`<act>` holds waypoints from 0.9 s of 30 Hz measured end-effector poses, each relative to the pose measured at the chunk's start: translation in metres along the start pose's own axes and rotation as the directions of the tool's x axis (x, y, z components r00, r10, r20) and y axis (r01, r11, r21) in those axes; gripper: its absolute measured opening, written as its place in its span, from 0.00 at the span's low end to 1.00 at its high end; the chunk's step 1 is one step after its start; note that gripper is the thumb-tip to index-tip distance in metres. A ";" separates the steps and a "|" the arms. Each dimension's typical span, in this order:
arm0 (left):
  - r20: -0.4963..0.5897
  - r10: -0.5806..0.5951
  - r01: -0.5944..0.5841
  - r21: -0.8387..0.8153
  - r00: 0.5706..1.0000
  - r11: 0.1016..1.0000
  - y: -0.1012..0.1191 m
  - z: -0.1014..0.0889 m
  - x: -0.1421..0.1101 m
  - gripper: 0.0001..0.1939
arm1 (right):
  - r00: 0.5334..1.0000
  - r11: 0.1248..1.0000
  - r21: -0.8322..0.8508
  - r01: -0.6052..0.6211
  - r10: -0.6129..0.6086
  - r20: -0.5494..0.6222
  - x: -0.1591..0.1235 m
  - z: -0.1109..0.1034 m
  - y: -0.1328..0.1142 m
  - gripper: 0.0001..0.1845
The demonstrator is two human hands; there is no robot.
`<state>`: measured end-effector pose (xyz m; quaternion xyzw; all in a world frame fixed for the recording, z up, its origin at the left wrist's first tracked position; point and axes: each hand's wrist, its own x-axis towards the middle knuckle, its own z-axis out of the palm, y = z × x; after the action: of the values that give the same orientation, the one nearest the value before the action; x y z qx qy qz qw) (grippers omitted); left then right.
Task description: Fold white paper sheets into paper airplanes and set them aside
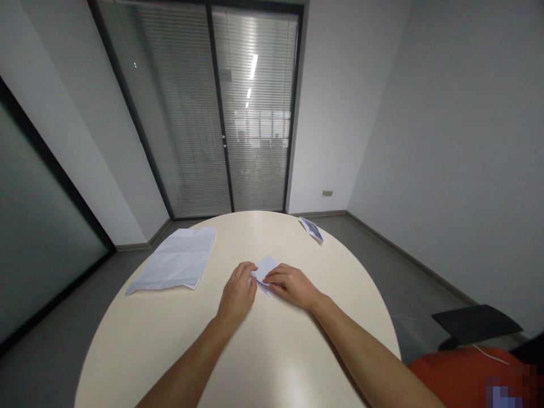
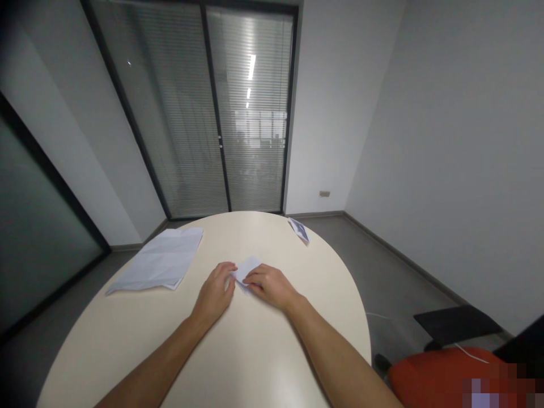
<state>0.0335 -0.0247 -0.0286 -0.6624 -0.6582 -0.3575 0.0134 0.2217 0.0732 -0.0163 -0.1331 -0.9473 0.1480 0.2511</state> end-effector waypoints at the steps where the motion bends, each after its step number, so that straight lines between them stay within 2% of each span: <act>1: 0.020 0.037 -0.037 -0.010 0.999 0.999 -0.003 0.003 -0.001 0.17 | 1.000 1.000 0.010 -0.001 0.000 0.014 0.000 0.000 0.000 0.13; 3: 0.083 0.086 -0.087 0.000 0.993 0.996 -0.008 0.010 -0.003 0.20 | 0.999 0.999 0.034 0.008 -0.009 0.047 0.000 0.000 0.000 0.13; 6: 0.155 0.101 -0.106 0.024 0.983 0.994 -0.013 0.015 -0.005 0.21 | 0.995 0.996 0.082 0.026 -0.033 0.091 -0.001 -0.002 -0.001 0.13; 9: 0.164 0.108 -0.114 0.028 0.980 0.993 -0.012 0.013 -0.006 0.20 | 0.995 0.993 0.118 0.008 -0.019 0.094 -0.001 -0.002 0.000 0.13; 14: 0.155 0.082 -0.088 0.035 0.985 0.995 -0.003 0.004 -0.004 0.15 | 0.995 0.991 0.099 -0.092 0.088 0.050 -0.003 0.001 0.008 0.12; 17: 0.169 0.106 -0.118 0.058 0.980 0.991 0.002 0.001 -0.005 0.15 | 0.988 0.986 0.069 -0.151 0.150 0.028 -0.007 0.003 0.013 0.20; 20: 0.206 0.150 -0.167 0.067 0.967 0.984 0.002 -0.001 -0.006 0.19 | 0.986 0.987 0.032 -0.157 0.155 0.063 -0.010 0.003 0.016 0.27; 27: 0.295 0.217 -0.248 0.073 0.931 0.966 -0.003 -0.008 -0.007 0.17 | 0.970 0.985 0.007 -0.171 0.167 0.178 -0.010 -0.006 0.011 0.28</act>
<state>0.0280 -0.0343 -0.0278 -0.7785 -0.5887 -0.2179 -0.0028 0.2351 0.0813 -0.0191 -0.1968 -0.9494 0.1903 0.1540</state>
